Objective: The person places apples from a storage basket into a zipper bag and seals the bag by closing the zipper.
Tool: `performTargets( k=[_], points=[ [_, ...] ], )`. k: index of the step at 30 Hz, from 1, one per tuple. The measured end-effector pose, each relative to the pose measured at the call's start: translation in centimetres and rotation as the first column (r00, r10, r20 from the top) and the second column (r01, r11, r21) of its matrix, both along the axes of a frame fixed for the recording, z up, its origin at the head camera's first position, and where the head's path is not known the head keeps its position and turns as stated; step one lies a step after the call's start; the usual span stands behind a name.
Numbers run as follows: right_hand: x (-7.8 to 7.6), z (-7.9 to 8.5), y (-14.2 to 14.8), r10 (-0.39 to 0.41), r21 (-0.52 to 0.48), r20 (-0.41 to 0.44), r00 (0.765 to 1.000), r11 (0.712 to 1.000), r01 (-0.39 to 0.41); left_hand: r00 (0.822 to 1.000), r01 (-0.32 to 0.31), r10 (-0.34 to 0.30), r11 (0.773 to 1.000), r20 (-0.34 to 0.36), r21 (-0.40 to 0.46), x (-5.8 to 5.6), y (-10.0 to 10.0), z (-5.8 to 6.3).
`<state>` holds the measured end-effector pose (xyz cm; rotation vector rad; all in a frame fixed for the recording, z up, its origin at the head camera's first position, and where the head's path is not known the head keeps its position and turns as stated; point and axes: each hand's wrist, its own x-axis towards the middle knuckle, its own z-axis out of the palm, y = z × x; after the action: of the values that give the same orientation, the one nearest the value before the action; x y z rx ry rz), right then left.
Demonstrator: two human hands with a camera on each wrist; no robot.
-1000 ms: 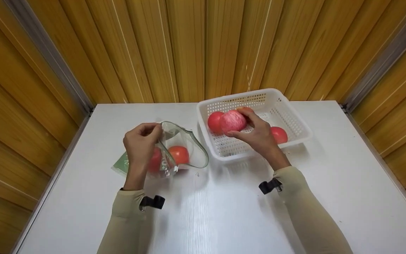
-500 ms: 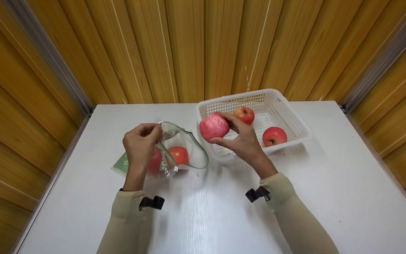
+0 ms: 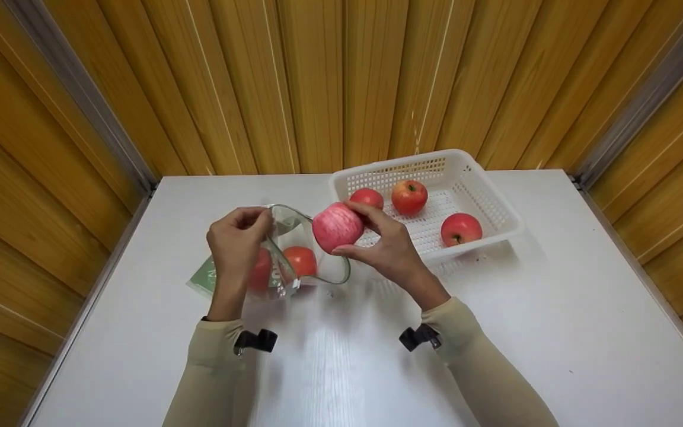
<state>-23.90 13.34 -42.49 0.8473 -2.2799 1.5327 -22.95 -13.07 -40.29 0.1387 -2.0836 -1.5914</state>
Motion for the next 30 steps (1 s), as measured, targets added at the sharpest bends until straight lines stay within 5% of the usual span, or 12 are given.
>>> performTargets(
  k=[15,24,30],
  points=[
    [0.6,-0.5,-2.5,0.064,-0.025,0.024,0.998,0.998,-0.064,1.000,-0.001,0.001,1.000,0.000,-0.001,0.0,0.1,0.1],
    [0.5,-1.0,-3.8,0.097,-0.027,-0.023,0.995,0.995,-0.097,1.000,0.000,0.000,1.000,0.018,-0.003,0.0,0.1,0.3],
    [0.6,-1.2,-4.4,0.064,0.057,-0.089,0.994,0.997,-0.059,1.000,0.000,-0.001,1.000,0.006,0.001,0.0,0.2,0.4]
  ],
)
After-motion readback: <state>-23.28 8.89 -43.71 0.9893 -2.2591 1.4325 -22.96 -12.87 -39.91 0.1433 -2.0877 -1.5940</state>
